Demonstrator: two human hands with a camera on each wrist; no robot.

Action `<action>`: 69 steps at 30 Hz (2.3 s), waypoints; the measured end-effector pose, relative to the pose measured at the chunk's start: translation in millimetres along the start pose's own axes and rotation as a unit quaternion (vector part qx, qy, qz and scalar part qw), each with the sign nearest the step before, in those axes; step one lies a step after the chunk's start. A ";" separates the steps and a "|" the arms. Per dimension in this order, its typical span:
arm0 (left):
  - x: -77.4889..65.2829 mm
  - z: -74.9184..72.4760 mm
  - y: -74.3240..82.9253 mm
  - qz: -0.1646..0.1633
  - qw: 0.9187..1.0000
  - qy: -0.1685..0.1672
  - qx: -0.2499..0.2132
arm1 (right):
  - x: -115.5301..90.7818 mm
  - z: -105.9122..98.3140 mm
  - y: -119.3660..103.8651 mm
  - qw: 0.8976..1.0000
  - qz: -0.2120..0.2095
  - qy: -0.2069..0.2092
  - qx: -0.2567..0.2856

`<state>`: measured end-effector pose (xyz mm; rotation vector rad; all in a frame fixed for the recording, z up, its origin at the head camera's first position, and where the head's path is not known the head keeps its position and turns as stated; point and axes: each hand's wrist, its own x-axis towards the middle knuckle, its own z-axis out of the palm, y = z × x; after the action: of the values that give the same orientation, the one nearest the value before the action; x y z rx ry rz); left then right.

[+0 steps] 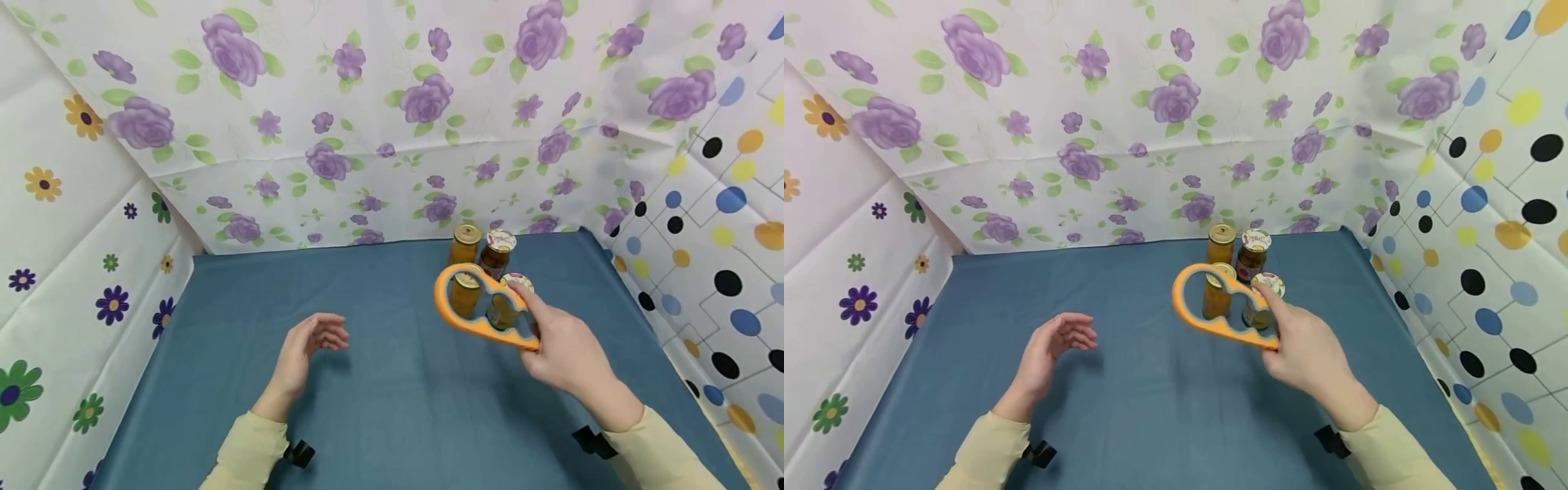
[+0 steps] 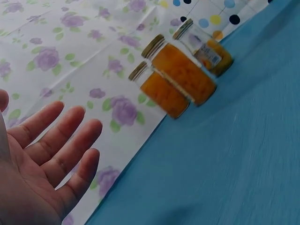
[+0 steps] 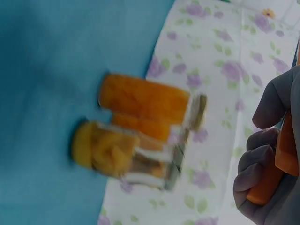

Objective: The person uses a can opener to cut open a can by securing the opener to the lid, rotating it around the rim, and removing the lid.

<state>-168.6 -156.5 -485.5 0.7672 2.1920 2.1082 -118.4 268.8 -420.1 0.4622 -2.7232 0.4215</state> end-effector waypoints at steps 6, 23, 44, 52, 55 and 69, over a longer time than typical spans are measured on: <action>20.0 39.0 -5.4 -0.021 0.999 -0.017 -0.043 | 9.9 -16.3 16.1 1.000 0.023 0.006 -0.017; 43.8 92.6 -24.2 -0.040 0.996 -0.040 -0.074 | 8.4 -23.2 42.1 0.999 0.008 -0.008 -0.052; 46.0 101.3 -22.6 -0.054 0.995 -0.030 -0.077 | 5.3 -23.9 43.9 0.999 0.009 0.006 -0.053; 55.3 112.6 -23.2 -0.063 0.994 -0.036 -0.086 | 5.8 -22.9 46.4 0.997 0.026 -0.010 -0.070; 56.5 115.4 -22.6 -0.065 0.993 -0.038 -0.093 | 6.2 -22.2 46.8 0.997 0.033 -0.019 -0.072; 64.8 131.8 -29.8 -0.093 0.992 -0.012 -0.088 | 7.9 -25.9 49.2 0.995 0.064 -0.024 -0.079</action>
<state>-191.9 -9.8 -505.1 0.5495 1.9478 2.1494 -136.0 319.9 -405.2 0.2590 -2.8159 0.2283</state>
